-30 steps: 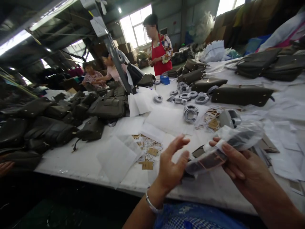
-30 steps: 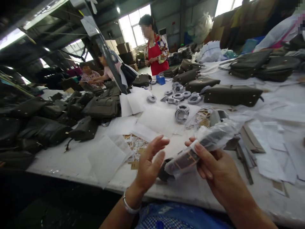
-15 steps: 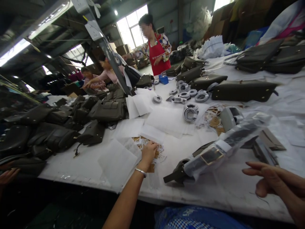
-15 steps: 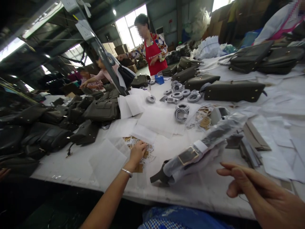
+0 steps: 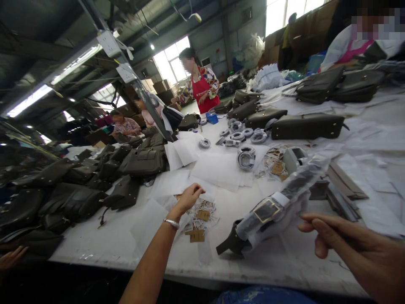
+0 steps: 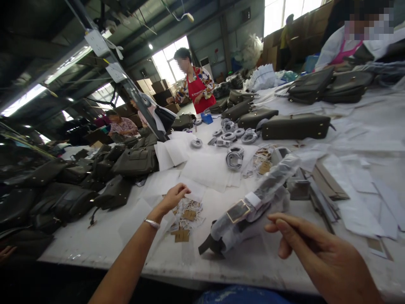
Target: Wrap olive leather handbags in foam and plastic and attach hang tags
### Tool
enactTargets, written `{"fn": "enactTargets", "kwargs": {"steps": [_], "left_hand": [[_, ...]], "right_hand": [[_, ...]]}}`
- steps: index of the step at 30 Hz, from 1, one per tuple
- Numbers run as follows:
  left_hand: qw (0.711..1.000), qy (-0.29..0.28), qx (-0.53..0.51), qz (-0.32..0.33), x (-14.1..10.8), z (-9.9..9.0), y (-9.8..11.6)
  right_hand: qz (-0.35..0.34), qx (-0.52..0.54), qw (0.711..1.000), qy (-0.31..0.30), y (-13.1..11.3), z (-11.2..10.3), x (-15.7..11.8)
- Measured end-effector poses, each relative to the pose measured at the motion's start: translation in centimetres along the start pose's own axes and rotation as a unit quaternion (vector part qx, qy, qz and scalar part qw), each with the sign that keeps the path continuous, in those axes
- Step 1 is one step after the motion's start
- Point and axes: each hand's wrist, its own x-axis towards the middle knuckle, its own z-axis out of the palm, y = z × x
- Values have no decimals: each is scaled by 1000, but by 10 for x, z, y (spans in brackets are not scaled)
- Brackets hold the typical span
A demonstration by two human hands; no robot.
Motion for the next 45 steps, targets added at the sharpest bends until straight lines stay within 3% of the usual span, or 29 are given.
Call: {"fn": "enactTargets", "kwargs": {"steps": [3, 5, 11, 16, 20, 24, 29, 34, 39, 42, 45], "left_hand": [[999, 4, -19, 29, 2, -19, 16], [999, -3, -1, 44, 1, -21, 22], [986, -90, 129, 49, -11, 19, 7], [978, -127, 152, 70, -15, 42, -17], [990, -79, 95, 64, -11, 33, -22], [999, 19, -11, 43, -3, 8, -12], [981, 105, -159, 37, 4, -41, 22], [953, 141, -260, 61, -4, -84, 77], [929, 88, -348, 94, -20, -104, 141], [898, 29, -421, 120, -31, -105, 177], [866, -27, -477, 147, -40, -99, 206]], "right_hand": [[-47, 11, 997, -68, -7, 9, 2], [-66, 39, 992, -96, -10, 17, 2], [-89, 79, 984, -134, -10, 31, -4], [-86, 67, 984, -138, -7, 31, -5], [-90, 70, 985, -127, -10, 31, -4], [-93, 85, 981, -149, -12, 33, -4], [-95, 101, 973, -183, -20, 40, -2], [-113, 157, 964, -184, -44, 44, 1], [-163, 222, 948, -158, -77, 54, 7], [-222, 225, 937, -148, -95, 65, 15], [-233, 247, 923, -181, -109, 71, 19]]}}
